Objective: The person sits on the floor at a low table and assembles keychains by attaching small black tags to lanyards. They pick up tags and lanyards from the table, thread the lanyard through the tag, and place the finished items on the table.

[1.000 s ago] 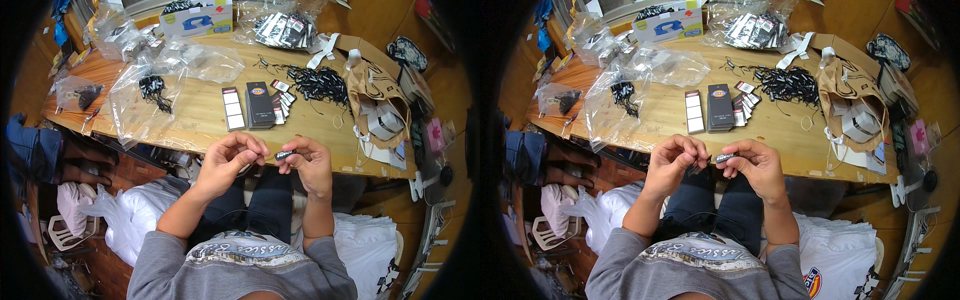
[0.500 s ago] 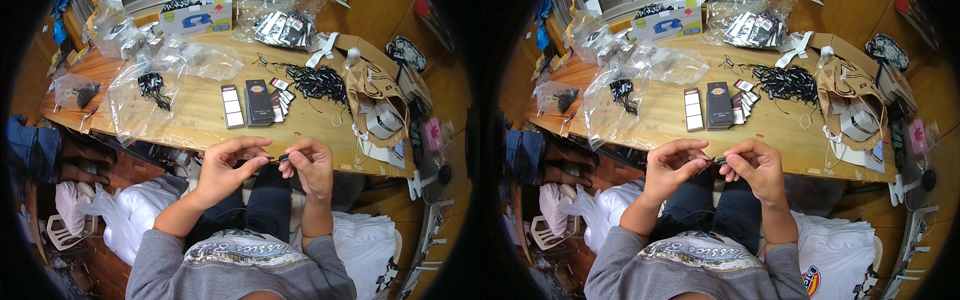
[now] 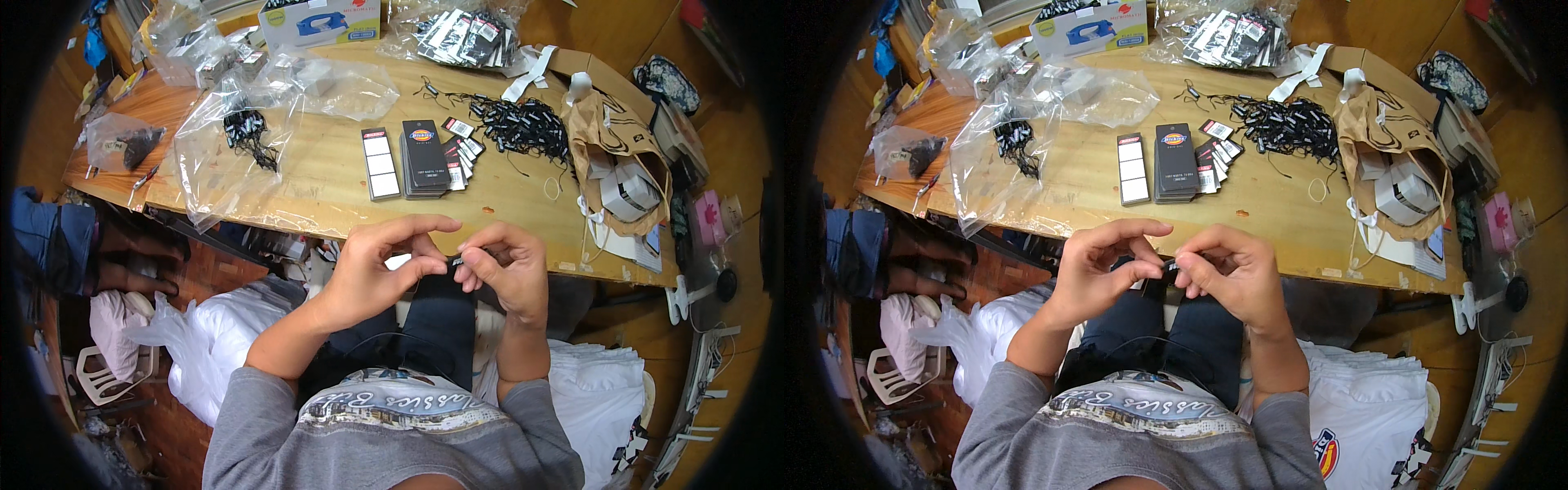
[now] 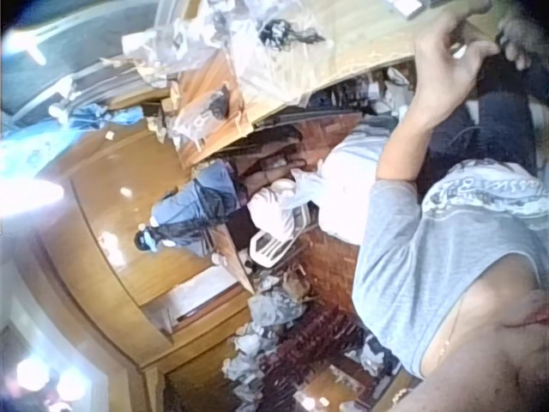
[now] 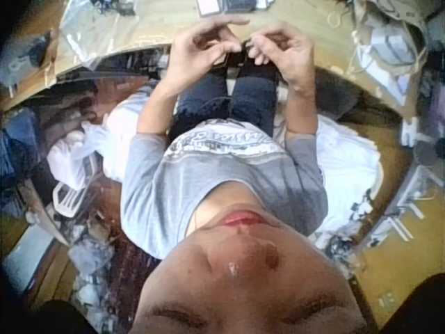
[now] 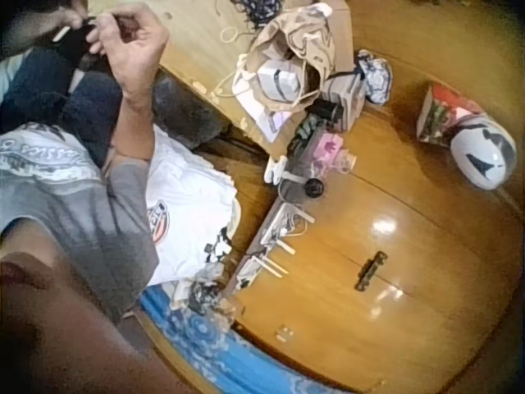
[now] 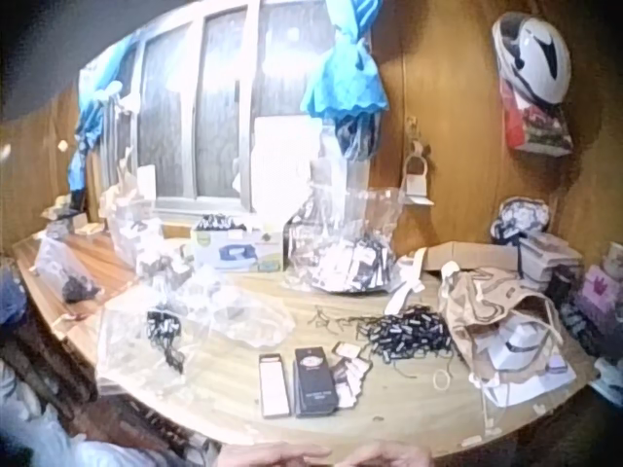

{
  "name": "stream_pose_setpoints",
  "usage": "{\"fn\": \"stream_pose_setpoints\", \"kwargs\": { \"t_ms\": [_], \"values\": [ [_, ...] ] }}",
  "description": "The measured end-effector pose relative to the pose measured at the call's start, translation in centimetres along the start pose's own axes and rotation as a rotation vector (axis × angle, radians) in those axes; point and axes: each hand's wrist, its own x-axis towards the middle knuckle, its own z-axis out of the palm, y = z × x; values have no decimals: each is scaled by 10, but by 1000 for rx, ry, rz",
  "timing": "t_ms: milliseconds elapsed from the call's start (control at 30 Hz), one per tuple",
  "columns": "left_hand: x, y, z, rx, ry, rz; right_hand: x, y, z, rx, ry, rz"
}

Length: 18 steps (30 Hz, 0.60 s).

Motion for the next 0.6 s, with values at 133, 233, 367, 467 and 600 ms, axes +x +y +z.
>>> {"fn": "stream_pose_setpoints", "kwargs": {
  "t_ms": [133,233,367,467,600],
  "values": [
    [5,-7,-1,-123,-22,10,-3,4,2,29,-33,27],
    [3,-11,-1,-226,-35,-1,-4,8,5,54,-55,27],
    [-2,-19,-8,-251,-122,-31,-7,8,11,16,-35,13],
    [-14,-43,-10,-522,-260,-90,-5,7,15,26,-35,-8],
    [-36,-58,-18,-442,-419,-258,-2,3,14,53,-56,15]
  ]
}}
